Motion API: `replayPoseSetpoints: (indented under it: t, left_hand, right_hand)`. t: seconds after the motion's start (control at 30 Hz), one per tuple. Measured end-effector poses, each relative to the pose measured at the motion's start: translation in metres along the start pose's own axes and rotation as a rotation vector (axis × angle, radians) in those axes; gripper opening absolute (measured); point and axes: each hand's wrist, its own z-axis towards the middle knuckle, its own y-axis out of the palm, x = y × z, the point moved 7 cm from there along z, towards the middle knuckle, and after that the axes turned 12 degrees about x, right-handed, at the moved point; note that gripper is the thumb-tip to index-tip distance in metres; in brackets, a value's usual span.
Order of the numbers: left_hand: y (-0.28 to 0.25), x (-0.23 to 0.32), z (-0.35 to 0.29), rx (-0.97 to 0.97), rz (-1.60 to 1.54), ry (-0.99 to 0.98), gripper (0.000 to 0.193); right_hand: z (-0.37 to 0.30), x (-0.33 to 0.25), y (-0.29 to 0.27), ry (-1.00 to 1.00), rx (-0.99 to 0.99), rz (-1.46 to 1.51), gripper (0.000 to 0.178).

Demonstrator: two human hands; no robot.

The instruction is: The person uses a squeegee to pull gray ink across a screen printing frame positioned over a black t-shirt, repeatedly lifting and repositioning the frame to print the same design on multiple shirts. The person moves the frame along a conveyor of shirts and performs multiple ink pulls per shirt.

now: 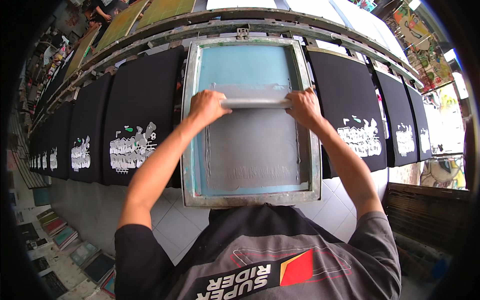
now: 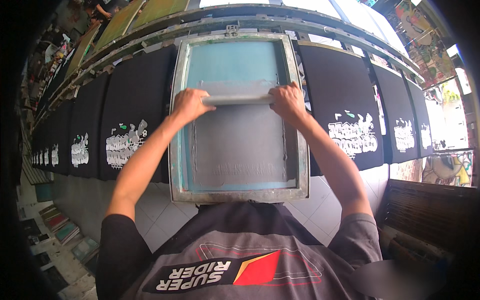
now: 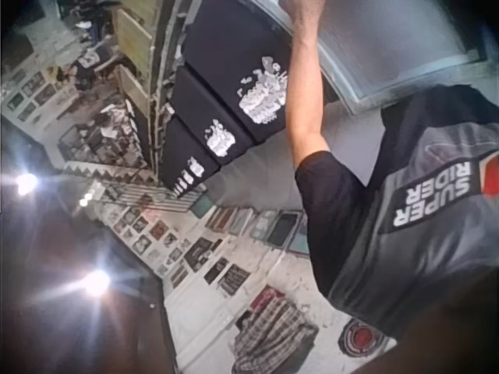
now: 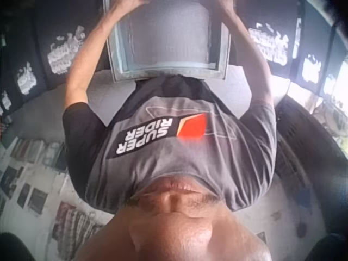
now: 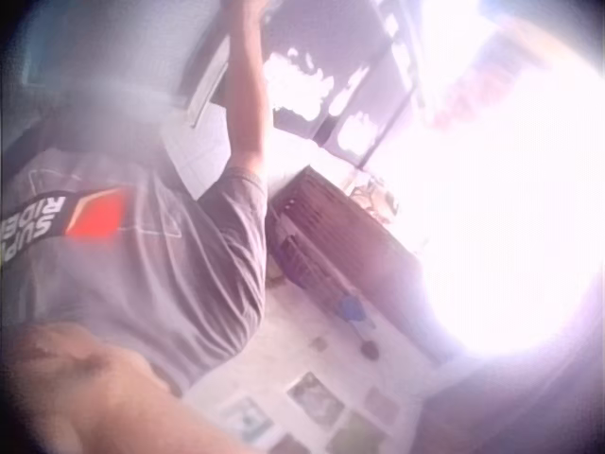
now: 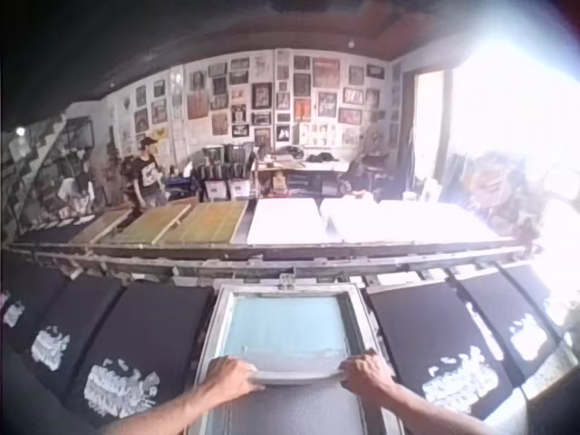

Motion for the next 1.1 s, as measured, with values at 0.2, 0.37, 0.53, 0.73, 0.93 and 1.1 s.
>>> replayPoseSetpoints:
  t: [0.2,0.37,0.53,0.73,0.93,1.1]
  left_hand:
    - [-0.011,-0.013,0.023,0.078,0.025,-0.039,0.032]
    - [0.0,-0.008,0.002,0.204,-0.024,0.08,0.029]
    - [-0.008,0.033,-0.11,0.105,-0.061,0.075,0.032]
    - [-0.021,0.088,-0.248,0.259,-0.172,0.051,0.054]
    - [-0.027,0.081,-0.232,0.173,-0.186,0.05,0.055]
    - [-0.029,0.092,-0.257,0.206,-0.188,0.041,0.041]
  right_hand:
    - [0.026,0.004,-0.006,0.084,-0.002,0.008,0.03]
    - [-0.002,-0.006,0.002,0.061,0.127,0.0,0.023]
    - [-0.108,-0.057,-0.02,0.102,0.072,0.036,0.026]
    - [-0.221,-0.122,-0.062,0.05,0.214,0.088,0.035]
    - [-0.199,-0.115,-0.071,0.08,0.091,0.123,0.04]
    - [-0.237,-0.122,-0.068,0.09,0.089,0.12,0.038]
